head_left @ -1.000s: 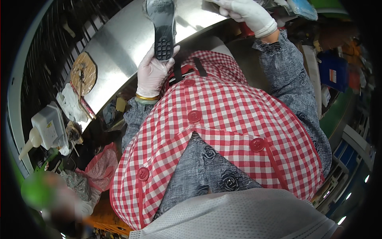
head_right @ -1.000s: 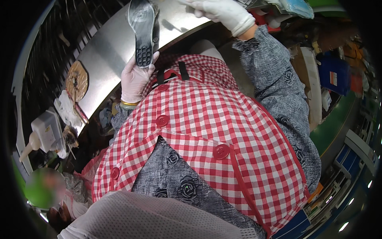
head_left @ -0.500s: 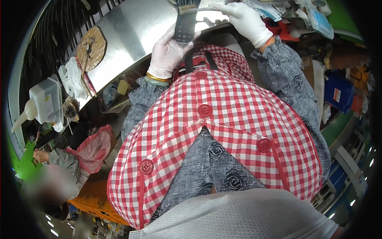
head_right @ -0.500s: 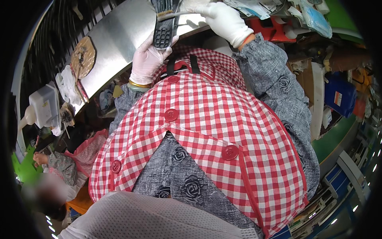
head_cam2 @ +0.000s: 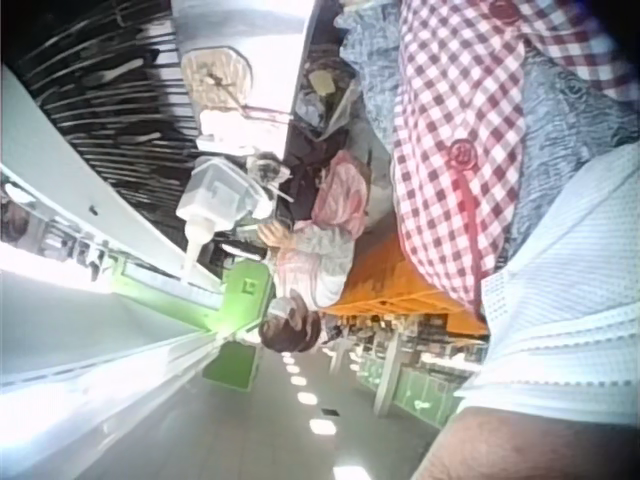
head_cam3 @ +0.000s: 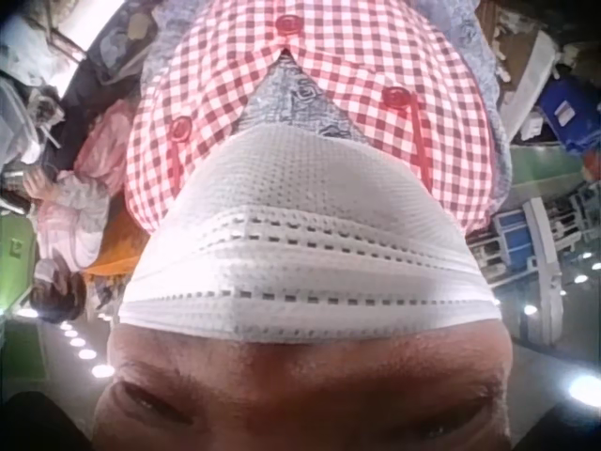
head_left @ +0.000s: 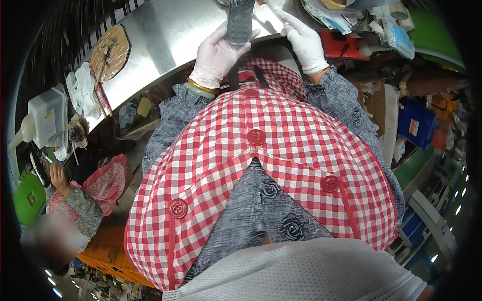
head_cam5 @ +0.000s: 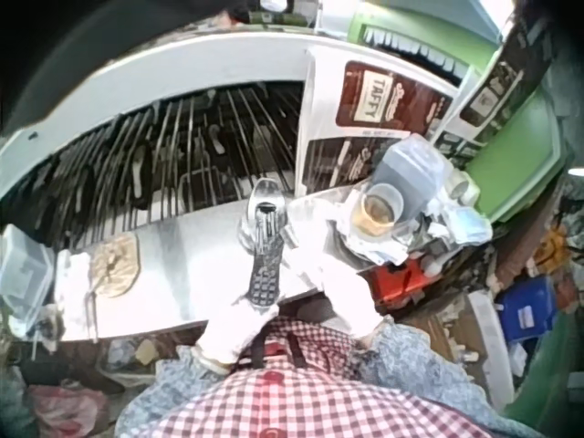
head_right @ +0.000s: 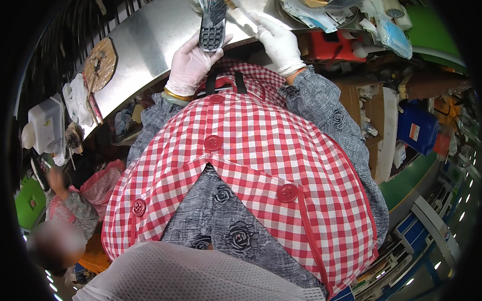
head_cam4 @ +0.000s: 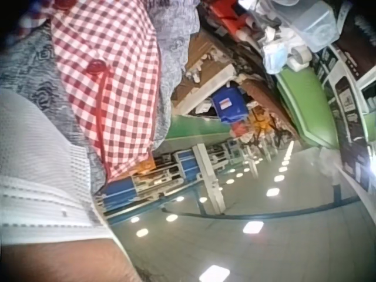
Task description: The recorder is applying a liquid substance, likely glue or primer, to the underside of shoe soles using a small brush.
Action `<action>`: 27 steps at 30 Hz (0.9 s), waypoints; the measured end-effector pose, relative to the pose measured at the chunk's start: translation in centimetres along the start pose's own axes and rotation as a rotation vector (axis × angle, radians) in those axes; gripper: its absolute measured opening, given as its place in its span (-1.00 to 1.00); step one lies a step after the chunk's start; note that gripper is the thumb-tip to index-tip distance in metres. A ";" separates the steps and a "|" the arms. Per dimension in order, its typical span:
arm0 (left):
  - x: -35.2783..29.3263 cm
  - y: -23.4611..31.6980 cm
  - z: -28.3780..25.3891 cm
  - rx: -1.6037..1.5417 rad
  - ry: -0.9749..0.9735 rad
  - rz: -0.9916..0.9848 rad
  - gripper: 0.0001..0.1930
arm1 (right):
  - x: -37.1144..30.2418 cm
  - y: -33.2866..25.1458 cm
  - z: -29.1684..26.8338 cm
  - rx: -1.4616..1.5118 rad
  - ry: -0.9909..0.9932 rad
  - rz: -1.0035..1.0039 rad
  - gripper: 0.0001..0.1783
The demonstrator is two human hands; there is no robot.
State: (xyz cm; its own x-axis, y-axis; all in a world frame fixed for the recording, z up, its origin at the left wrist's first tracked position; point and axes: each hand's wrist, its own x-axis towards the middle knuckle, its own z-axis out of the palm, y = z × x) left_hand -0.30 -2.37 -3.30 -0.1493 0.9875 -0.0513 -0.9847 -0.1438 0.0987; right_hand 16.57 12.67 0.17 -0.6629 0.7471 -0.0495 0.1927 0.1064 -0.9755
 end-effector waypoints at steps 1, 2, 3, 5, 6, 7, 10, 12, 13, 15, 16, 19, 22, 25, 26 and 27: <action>-0.4 -0.1 0.2 0.020 0.010 -0.003 -0.53 | 0.0 -0.6 -0.2 -0.059 0.019 -0.037 -0.57; -0.7 -0.1 0.3 0.041 0.020 -0.007 -0.53 | -0.2 -0.6 -0.1 -0.070 -0.012 -0.075 -0.58; -1.0 -0.1 0.4 0.039 0.018 -0.004 -0.53 | -0.3 -0.4 0.1 -0.081 -0.043 -0.113 -0.58; -1.2 0.0 0.6 0.048 0.022 -0.040 -0.53 | -0.6 -0.7 0.5 -0.281 -0.074 -0.117 -0.59; -1.3 0.0 0.6 0.048 0.019 -0.044 -0.53 | -0.3 -1.1 0.2 -0.348 -0.049 -0.047 -0.61; -1.3 0.0 0.7 0.044 0.021 -0.043 -0.53 | 1.2 0.2 -1.0 -0.238 0.032 -0.174 -0.64; -2.4 0.1 1.5 0.097 0.080 -0.013 -0.53 | 1.9 -1.0 -2.6 -0.138 0.082 -0.157 -0.66; -3.0 -0.2 3.2 0.296 0.217 0.020 -0.54 | 1.6 -1.6 -2.5 -0.275 0.047 -0.147 -0.67; -3.5 -0.2 3.1 0.298 0.217 0.016 -0.54 | 1.4 -1.7 -2.3 -0.411 0.008 -0.136 -0.68; -4.5 0.1 2.2 0.397 0.112 0.052 -0.58 | 1.4 -0.5 -2.0 -0.417 -0.004 -0.251 -0.68; -4.6 0.6 2.9 0.243 0.169 -0.004 -0.56 | 2.3 0.2 -2.7 -0.443 0.035 -0.223 -0.67; -5.4 0.7 4.1 0.720 0.274 0.052 -0.46 | 4.3 0.0 -4.6 -0.302 0.083 -0.200 -0.68; -6.5 1.2 3.9 0.740 0.298 0.046 -0.46 | 3.2 -1.6 -3.8 -0.361 0.004 -0.216 -0.68; -6.8 2.1 3.7 0.831 0.277 0.032 -0.48 | 2.8 -2.3 -3.0 -0.526 -0.057 -0.242 -0.69; -6.8 2.3 3.7 0.834 0.273 0.030 -0.48 | 3.4 -2.3 -3.1 -0.514 -0.045 -0.222 -0.69; -6.7 2.4 3.7 0.769 0.281 0.029 -0.48 | 4.1 -2.2 -3.3 -0.501 -0.033 -0.202 -0.69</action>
State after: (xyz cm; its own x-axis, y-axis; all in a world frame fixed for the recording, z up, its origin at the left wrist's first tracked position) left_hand -1.35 -9.07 0.99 -0.2913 0.9161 -0.2755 -0.6582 0.0171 0.7527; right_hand 15.78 17.69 2.86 -0.7435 0.6589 0.1143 0.3747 0.5520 -0.7449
